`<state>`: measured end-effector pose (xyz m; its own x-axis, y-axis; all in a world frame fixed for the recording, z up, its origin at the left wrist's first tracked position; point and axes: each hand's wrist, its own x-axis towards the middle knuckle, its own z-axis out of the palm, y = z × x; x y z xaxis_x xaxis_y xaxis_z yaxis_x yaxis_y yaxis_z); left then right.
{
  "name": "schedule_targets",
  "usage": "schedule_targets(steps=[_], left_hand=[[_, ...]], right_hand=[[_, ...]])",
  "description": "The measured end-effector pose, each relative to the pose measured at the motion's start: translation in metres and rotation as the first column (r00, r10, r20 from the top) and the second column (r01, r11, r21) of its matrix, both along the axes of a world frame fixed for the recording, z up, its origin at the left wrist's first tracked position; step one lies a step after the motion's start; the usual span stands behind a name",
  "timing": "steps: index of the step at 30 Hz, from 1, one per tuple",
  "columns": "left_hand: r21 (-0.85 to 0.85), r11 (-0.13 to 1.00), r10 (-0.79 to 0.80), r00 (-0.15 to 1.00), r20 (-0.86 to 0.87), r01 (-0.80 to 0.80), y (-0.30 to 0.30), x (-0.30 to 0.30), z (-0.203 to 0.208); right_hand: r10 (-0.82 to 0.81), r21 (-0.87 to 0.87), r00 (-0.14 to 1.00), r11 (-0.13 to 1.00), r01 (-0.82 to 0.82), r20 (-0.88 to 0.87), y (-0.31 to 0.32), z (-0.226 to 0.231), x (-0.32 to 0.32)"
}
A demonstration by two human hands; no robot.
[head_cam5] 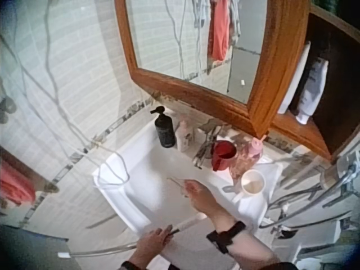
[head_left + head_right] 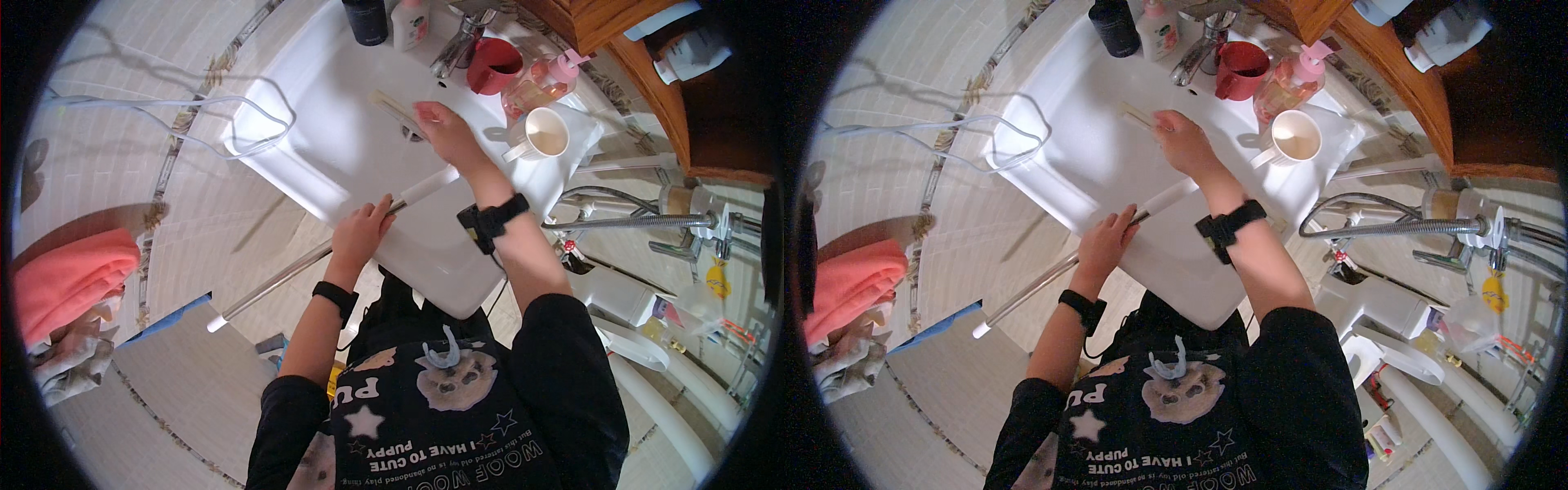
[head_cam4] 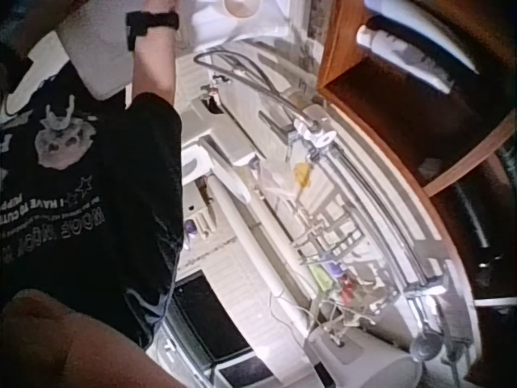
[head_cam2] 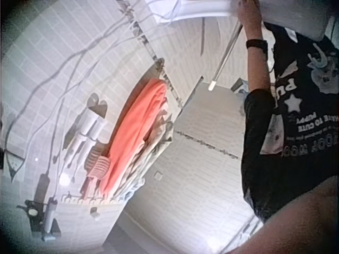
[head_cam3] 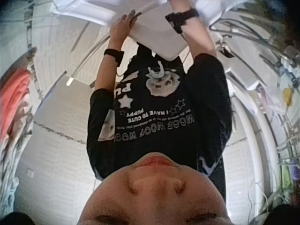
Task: The person is assembling a floor or window cleaning tool by connecting different poles and a squeegee head in a bathroom.
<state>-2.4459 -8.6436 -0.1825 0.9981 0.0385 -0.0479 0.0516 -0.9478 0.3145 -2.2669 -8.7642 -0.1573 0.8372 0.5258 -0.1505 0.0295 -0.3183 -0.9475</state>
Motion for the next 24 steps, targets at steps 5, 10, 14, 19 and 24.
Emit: schedule_targets(steps=[5, 10, 14, 19, 24], left_hand=[[0.005, 1.0, 0.007, 0.999, -0.05, -0.007, 0.003, -0.001, -0.001], [-0.012, 1.0, -0.006, 0.997, -0.073, 0.005, 0.001, 0.0, 0.0], [-0.021, 1.0, -0.005, 1.0, -0.029, 0.004, 0.002, -0.003, -0.003], [0.022, 1.0, -0.005, 1.0, -0.025, 0.005, 0.001, -0.003, -0.002], [0.068, 0.997, -0.043, 0.998, 0.035, 0.041, 0.002, -0.006, -0.011]], right_hand=[[0.155, -0.553, 0.96, 0.833, 0.0, 0.234, 0.002, -0.046, 0.012], [0.092, -0.261, 0.916, 0.943, -0.206, -0.392, 0.028, -0.045, 0.038], [0.017, -0.034, 0.891, 0.999, -0.037, -0.454, 0.039, -0.038, 0.048], [0.011, 0.419, 0.738, 0.829, 0.37, -0.675, 0.03, -0.042, 0.052], [-0.015, 0.106, 0.917, 0.992, 0.063, -0.4, 0.052, -0.039, 0.056]])
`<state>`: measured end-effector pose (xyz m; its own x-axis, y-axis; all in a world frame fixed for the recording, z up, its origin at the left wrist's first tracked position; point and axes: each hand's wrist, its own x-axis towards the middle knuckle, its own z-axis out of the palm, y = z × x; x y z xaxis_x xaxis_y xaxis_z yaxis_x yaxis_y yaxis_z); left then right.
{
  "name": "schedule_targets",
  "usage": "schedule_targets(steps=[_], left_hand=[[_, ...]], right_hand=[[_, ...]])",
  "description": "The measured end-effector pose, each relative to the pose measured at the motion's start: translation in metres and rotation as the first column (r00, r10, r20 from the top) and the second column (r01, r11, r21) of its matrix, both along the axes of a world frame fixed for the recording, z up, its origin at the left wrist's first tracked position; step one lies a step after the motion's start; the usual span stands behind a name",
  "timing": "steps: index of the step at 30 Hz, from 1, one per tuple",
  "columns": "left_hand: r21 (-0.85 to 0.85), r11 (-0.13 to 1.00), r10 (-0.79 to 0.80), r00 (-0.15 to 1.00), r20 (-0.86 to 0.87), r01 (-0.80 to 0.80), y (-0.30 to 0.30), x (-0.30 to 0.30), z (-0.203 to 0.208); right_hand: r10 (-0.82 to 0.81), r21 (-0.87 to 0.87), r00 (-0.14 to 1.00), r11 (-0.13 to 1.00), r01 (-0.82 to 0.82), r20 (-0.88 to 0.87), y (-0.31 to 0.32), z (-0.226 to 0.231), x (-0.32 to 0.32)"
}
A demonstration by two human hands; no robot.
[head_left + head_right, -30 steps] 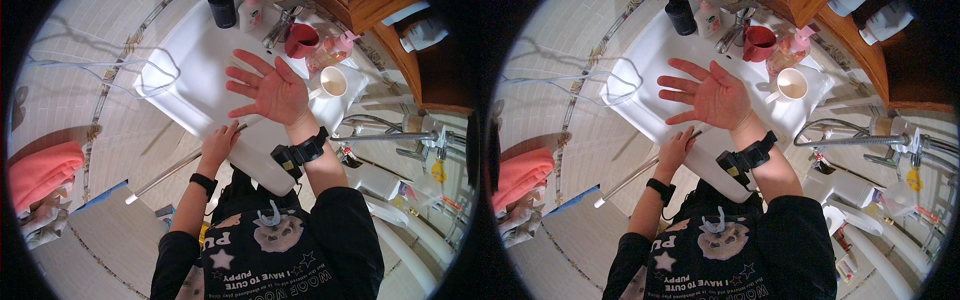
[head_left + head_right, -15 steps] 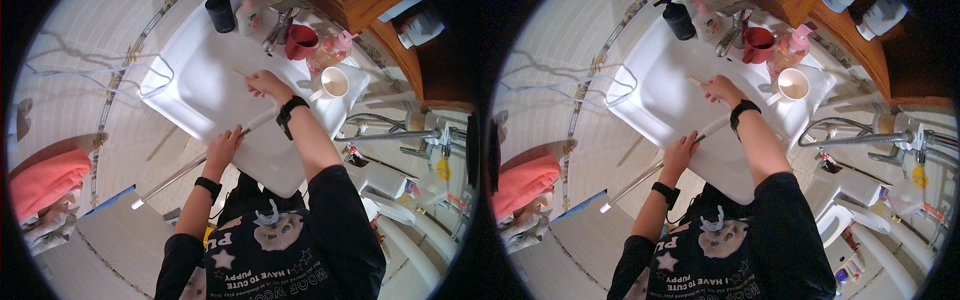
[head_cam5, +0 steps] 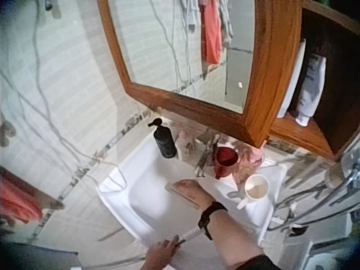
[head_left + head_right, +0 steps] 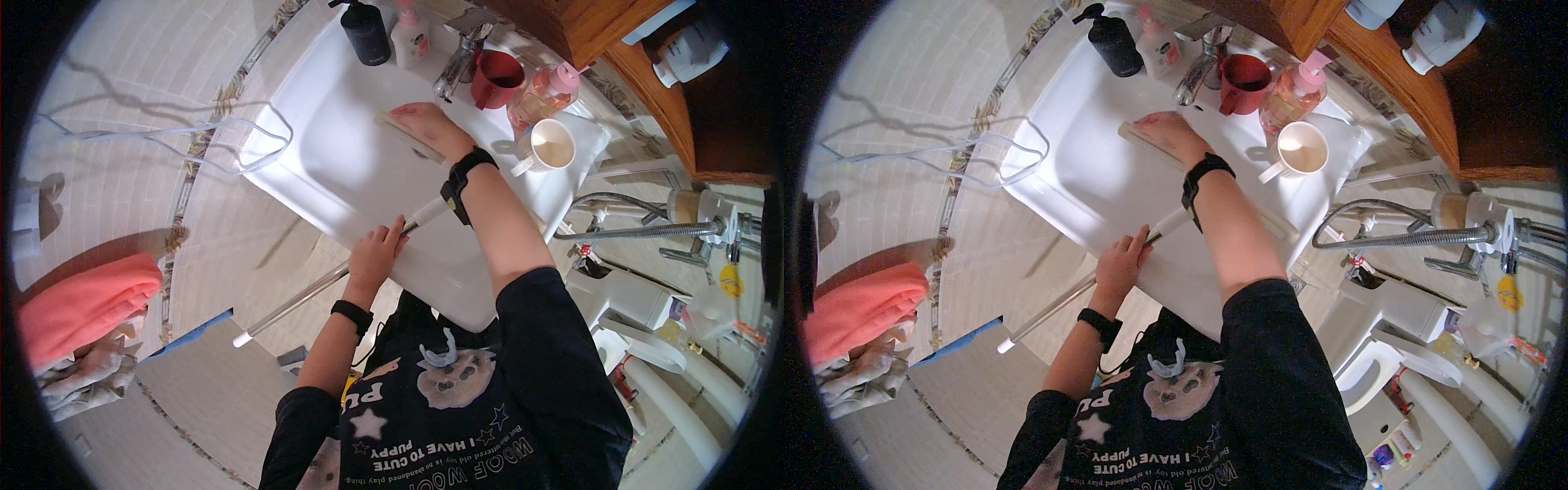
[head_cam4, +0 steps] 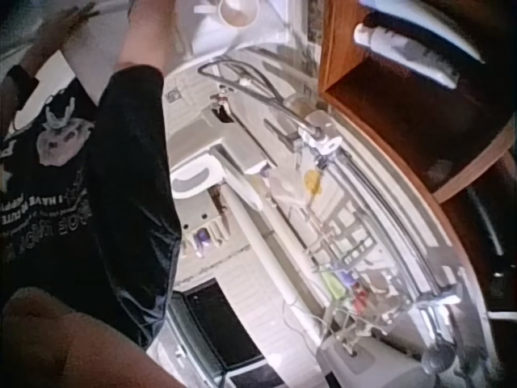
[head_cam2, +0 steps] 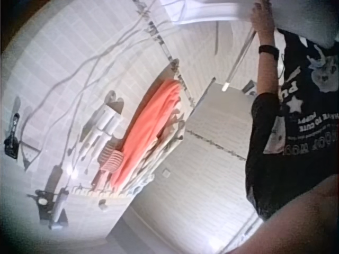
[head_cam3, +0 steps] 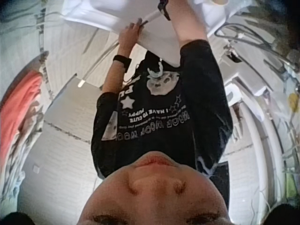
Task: The person is assembling a floor or window cleaning tool by connecting different poles and a squeegee head in a bathroom.
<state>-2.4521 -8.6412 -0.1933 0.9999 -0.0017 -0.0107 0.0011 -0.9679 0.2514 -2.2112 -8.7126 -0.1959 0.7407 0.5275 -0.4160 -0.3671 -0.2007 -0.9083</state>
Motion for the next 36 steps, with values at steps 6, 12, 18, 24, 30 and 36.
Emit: schedule_targets(steps=[6, 12, 18, 24, 30, 36], left_hand=[[-0.018, 1.0, 0.007, 1.0, -0.006, -0.007, -0.003, 0.0, 0.0], [0.027, 1.0, -0.003, 1.0, 0.024, 0.002, -0.001, -0.001, -0.002], [0.015, 1.0, 0.007, 1.0, -0.019, -0.007, -0.001, -0.002, 0.002], [0.033, 0.999, -0.004, 1.0, -0.021, 0.004, -0.002, -0.002, 0.003], [0.063, 0.998, -0.016, 0.998, 0.057, 0.012, 0.001, -0.006, -0.007], [0.033, 0.999, -0.014, 1.0, 0.01, 0.014, -0.005, 0.001, 0.003]], right_hand=[[0.125, -0.189, 0.991, 0.975, -0.113, 0.053, 0.023, 0.005, 0.006], [-0.144, -0.062, 0.987, 0.988, 0.139, -0.072, 0.03, 0.001, 0.007], [-0.171, 0.177, 0.97, 0.963, 0.201, -0.171, 0.023, 0.005, 0.0], [0.038, -0.077, 0.997, 0.996, -0.033, 0.066, 0.027, 0.014, -0.007], [0.058, -0.062, 0.988, 0.997, -0.05, 0.14, 0.019, 0.009, -0.01], [0.321, -0.214, 0.938, 0.933, -0.29, 0.127, -0.031, 0.001, 0.007]])
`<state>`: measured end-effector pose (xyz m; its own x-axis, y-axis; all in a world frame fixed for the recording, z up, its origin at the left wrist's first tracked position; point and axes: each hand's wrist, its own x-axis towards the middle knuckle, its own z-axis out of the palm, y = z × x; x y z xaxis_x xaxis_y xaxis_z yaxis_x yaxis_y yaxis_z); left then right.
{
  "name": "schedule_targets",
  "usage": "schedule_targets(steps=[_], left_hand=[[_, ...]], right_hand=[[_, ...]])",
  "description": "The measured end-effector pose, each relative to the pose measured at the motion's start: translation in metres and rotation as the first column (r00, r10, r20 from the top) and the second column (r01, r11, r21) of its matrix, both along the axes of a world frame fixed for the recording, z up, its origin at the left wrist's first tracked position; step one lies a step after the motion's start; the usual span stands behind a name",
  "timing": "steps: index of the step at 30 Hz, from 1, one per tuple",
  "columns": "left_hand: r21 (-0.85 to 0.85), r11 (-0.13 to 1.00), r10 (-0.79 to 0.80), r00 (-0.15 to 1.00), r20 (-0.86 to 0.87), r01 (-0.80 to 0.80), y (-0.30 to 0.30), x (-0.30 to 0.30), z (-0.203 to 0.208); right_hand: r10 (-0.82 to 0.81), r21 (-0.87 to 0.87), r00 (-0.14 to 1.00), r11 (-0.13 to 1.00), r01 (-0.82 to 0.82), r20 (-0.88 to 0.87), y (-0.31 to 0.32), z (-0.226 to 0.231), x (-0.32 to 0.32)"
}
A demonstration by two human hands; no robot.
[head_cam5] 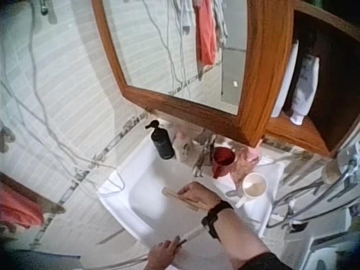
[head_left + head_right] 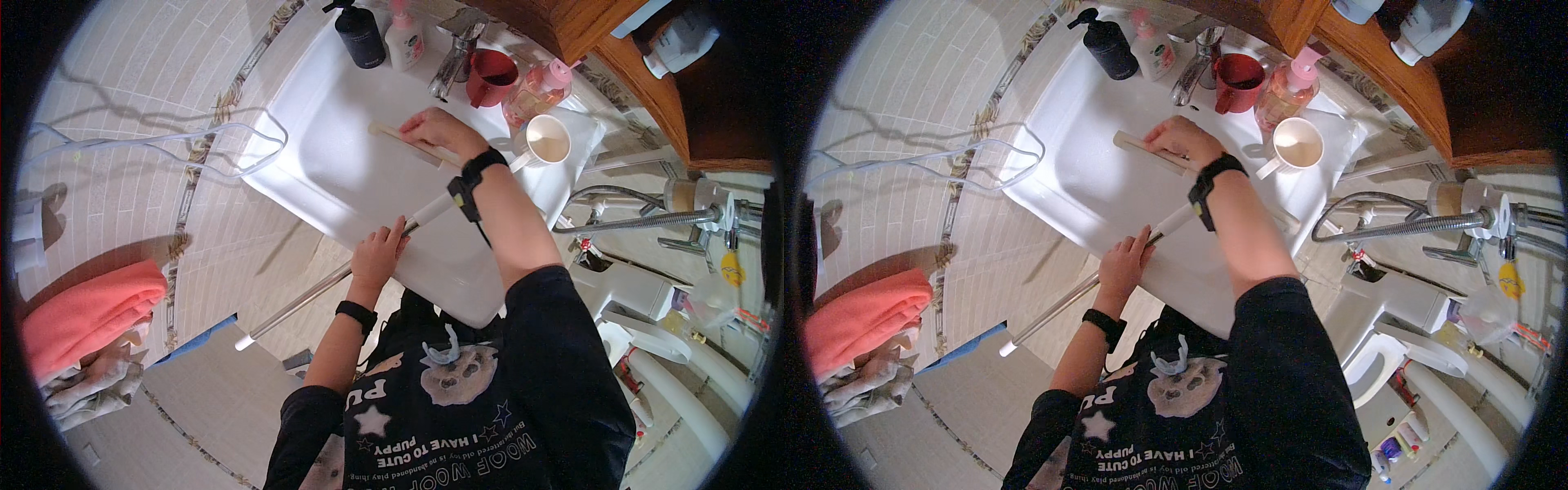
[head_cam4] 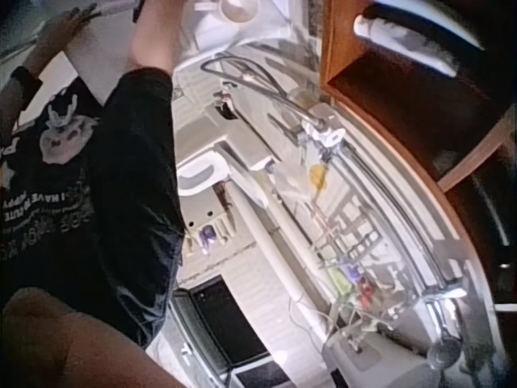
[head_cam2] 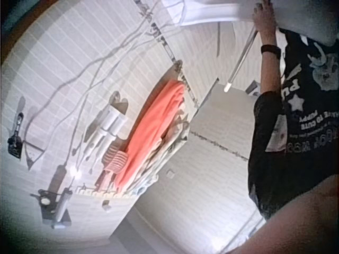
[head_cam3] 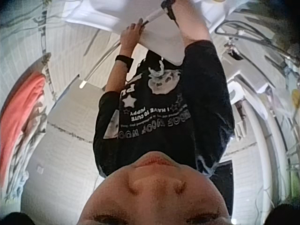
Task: The person is assembling a floor or window cleaning tool by connecting different poles and a squeegee head in a bathroom.
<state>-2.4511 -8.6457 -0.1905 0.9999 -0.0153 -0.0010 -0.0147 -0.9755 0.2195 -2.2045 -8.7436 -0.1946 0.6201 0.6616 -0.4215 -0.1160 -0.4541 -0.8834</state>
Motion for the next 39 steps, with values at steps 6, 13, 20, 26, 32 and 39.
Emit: schedule_targets(steps=[6, 13, 20, 26, 32, 39], left_hand=[[-0.001, 1.0, 0.01, 0.999, -0.044, -0.01, 0.005, -0.002, 0.0], [0.022, 0.998, 0.05, 0.999, 0.012, -0.05, 0.005, -0.006, -0.005], [-0.03, 0.998, 0.051, 0.997, 0.065, -0.049, 0.002, -0.005, -0.006], [0.016, 0.999, 0.041, 0.996, -0.074, -0.04, 0.002, -0.002, 0.003], [0.004, 0.999, 0.038, 0.999, -0.034, -0.038, 0.006, -0.008, -0.005], [-0.011, 0.999, 0.053, 0.999, 0.007, -0.053, 0.003, -0.006, -0.004]], right_hand=[[0.077, -0.152, 0.994, 0.984, -0.089, -0.083, -0.059, 0.017, -0.016], [0.085, -0.207, 0.996, 0.975, -0.076, 0.037, -0.042, 0.016, -0.018], [-0.002, -0.026, 0.997, 1.0, 0.004, 0.076, -0.011, -0.002, -0.022], [-0.083, -0.073, 0.996, 0.994, 0.085, 0.035, -0.062, 0.004, -0.035], [-0.165, -0.12, 0.986, 0.979, 0.165, 0.007, -0.05, 0.008, -0.041], [-0.13, -0.139, 0.984, 0.979, 0.146, 0.118, -0.013, 0.017, -0.04]])
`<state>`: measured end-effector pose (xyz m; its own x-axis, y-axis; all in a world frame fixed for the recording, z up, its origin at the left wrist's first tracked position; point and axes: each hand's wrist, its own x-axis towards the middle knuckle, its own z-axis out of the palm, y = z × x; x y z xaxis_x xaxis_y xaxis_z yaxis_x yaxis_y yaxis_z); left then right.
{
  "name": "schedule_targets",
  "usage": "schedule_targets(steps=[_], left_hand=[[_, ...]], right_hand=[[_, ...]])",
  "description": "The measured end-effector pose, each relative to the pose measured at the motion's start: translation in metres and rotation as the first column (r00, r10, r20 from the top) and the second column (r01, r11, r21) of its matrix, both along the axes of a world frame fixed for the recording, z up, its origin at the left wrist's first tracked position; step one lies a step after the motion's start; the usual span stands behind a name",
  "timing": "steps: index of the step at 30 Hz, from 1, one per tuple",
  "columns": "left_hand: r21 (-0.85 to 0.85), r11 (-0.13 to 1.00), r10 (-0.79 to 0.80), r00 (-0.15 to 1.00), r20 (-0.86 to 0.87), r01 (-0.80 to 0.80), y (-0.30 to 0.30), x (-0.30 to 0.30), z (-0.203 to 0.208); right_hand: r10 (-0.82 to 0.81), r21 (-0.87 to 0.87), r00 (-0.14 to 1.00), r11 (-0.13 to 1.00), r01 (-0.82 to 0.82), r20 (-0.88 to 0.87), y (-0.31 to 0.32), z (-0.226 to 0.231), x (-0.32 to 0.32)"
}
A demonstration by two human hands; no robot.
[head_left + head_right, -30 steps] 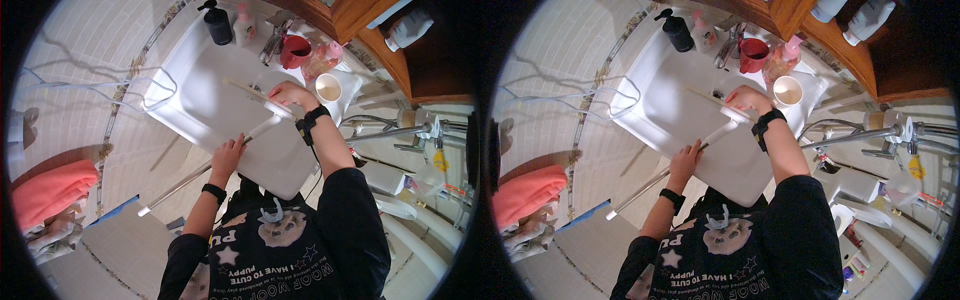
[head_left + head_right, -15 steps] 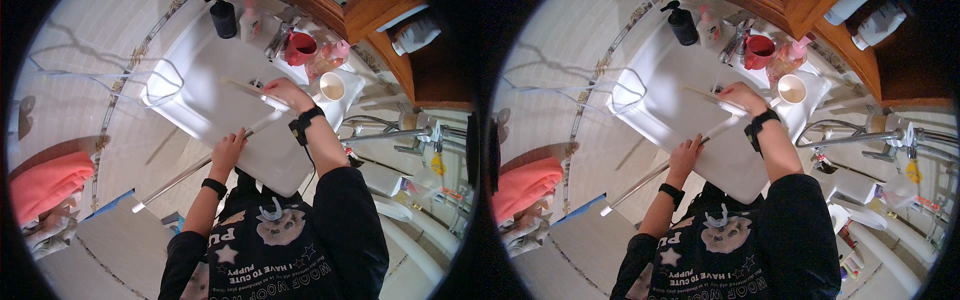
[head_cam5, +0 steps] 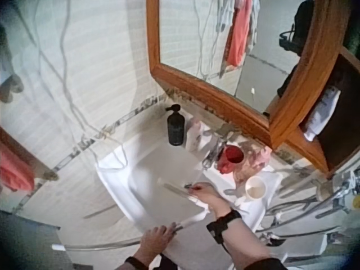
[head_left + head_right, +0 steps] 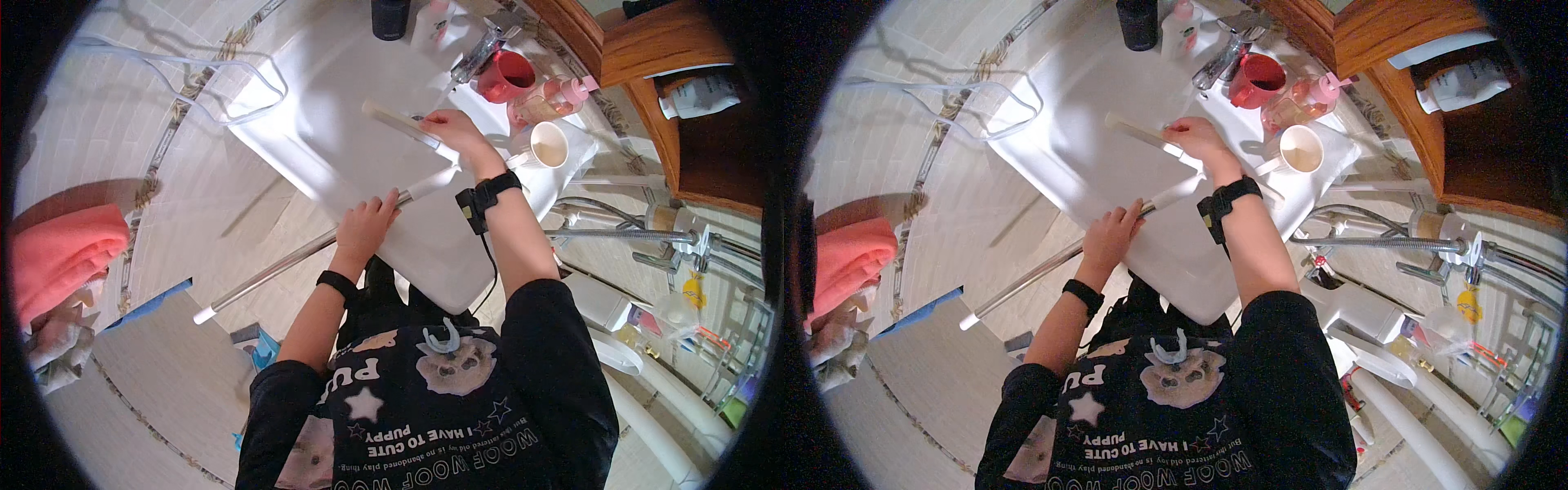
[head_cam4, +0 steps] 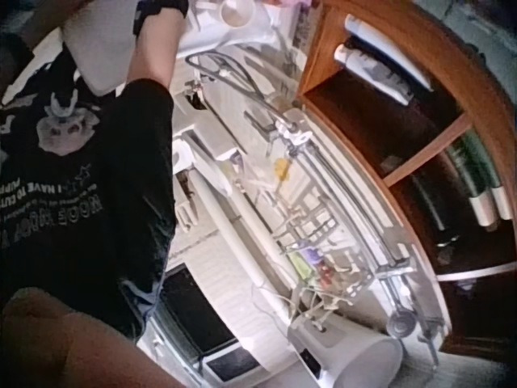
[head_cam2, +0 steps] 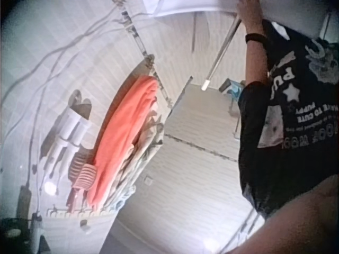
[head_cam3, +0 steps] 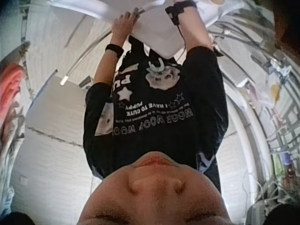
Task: The person is assembling a floor or window cleaning tool by connecting different poles and a squeegee head in a bathroom.
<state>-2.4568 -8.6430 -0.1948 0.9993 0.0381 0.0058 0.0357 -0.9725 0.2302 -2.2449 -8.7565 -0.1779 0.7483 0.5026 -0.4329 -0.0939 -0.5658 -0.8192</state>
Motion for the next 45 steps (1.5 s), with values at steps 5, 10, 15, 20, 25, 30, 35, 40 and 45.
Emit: schedule_targets(steps=[5, 10, 15, 20, 25, 30, 35, 40, 45], left_hand=[[0.022, 1.0, -0.017, 1.0, -0.021, 0.018, 0.0, -0.001, -0.001], [0.004, 1.0, -0.026, 0.998, -0.062, 0.027, 0.003, -0.005, 0.002], [-0.034, 0.999, -0.036, 0.999, -0.041, 0.035, 0.003, -0.003, 0.001], [-0.002, 0.999, -0.036, 0.998, 0.054, 0.036, 0.004, -0.007, -0.005], [-0.021, 0.999, -0.022, 0.995, 0.097, 0.024, 0.003, -0.006, -0.011], [-0.044, 0.998, 0.038, 0.993, 0.109, -0.033, 0.007, -0.008, -0.004], [0.017, 0.988, 0.153, 0.987, 0.055, -0.154, 0.018, 0.002, 0.016], [-0.039, 0.949, 0.313, 0.949, -0.029, -0.314, 0.038, 0.016, 0.034], [0.01, 0.951, 0.309, 0.951, -0.016, -0.309, 0.047, 0.027, 0.038]], right_hand=[[-0.028, 0.002, 0.994, 1.0, 0.028, -0.104, -0.028, -0.007, -0.002], [-0.025, -0.036, 0.992, 0.999, 0.021, -0.122, -0.079, -0.013, -0.008], [-0.166, -0.164, 0.968, 0.967, 0.198, 0.189, -0.103, -0.005, -0.041], [-0.215, -0.007, 0.884, 0.971, 0.24, 0.416, -0.124, -0.028, -0.073], [-0.431, 0.348, 0.857, 0.879, 0.327, 0.281, -0.141, -0.019, -0.091], [-0.484, 0.33, 0.861, 0.847, 0.416, 0.157, -0.131, -0.002, -0.091], [-0.504, 0.299, 0.862, 0.816, 0.495, -0.051, -0.102, 0.007, -0.082], [-0.446, 0.302, 0.891, 0.841, 0.448, -0.082, -0.076, 0.001, -0.077], [-0.454, 0.268, 0.878, 0.836, 0.478, -0.148, -0.059, -0.008, -0.066]])
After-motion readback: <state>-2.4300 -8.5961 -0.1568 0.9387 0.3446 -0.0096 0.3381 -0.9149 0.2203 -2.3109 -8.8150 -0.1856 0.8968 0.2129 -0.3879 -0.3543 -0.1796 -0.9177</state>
